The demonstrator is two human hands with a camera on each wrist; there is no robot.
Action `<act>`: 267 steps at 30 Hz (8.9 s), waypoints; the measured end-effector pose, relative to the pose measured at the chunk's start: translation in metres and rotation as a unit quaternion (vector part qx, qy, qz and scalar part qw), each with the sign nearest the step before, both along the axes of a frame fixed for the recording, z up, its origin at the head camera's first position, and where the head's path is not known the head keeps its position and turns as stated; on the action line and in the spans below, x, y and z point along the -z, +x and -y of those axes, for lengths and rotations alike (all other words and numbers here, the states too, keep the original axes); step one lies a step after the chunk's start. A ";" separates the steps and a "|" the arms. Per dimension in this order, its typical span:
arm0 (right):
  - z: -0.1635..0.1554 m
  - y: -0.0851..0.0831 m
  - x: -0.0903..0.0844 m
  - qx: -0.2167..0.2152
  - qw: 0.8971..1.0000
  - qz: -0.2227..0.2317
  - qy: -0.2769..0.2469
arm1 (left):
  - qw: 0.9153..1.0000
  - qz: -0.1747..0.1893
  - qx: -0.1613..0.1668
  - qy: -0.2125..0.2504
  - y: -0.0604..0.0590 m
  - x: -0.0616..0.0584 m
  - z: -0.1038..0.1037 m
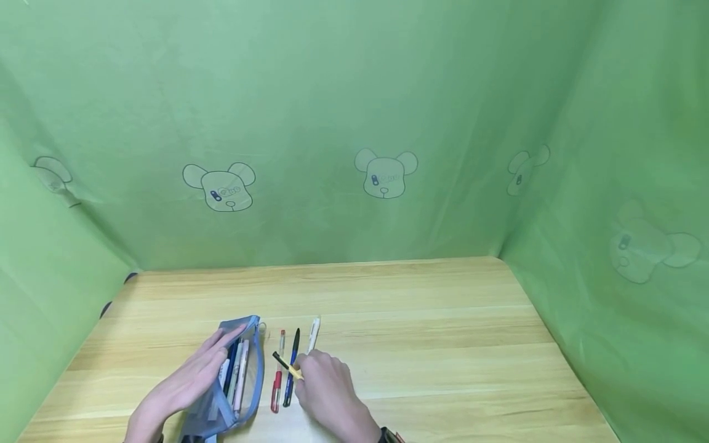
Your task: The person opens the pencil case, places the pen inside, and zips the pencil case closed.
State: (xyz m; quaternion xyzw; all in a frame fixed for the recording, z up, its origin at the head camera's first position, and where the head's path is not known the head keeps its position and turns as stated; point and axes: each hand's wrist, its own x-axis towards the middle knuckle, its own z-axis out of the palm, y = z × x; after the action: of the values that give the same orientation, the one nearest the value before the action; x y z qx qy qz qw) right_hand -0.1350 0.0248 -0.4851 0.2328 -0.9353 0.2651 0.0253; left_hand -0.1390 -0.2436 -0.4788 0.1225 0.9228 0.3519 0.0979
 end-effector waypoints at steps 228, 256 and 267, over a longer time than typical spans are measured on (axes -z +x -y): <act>0.021 -0.035 -0.003 -0.014 0.949 0.234 -0.212 | 1.000 -0.004 -0.002 -0.002 0.000 0.000 0.002; 0.072 -0.027 0.019 0.016 0.949 0.182 -0.257 | 1.000 0.008 -0.010 -0.002 -0.001 -0.001 -0.001; 0.092 -0.023 0.025 0.010 0.899 0.257 -0.354 | 1.000 0.007 -0.004 -0.001 -0.001 -0.001 0.001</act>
State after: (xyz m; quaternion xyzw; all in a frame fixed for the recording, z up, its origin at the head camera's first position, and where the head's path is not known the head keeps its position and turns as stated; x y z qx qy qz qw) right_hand -0.1579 -0.0670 -0.5101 0.1226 -0.7562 0.6289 -0.1327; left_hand -0.1400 -0.2442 -0.4777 0.1163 0.9229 0.3524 0.1025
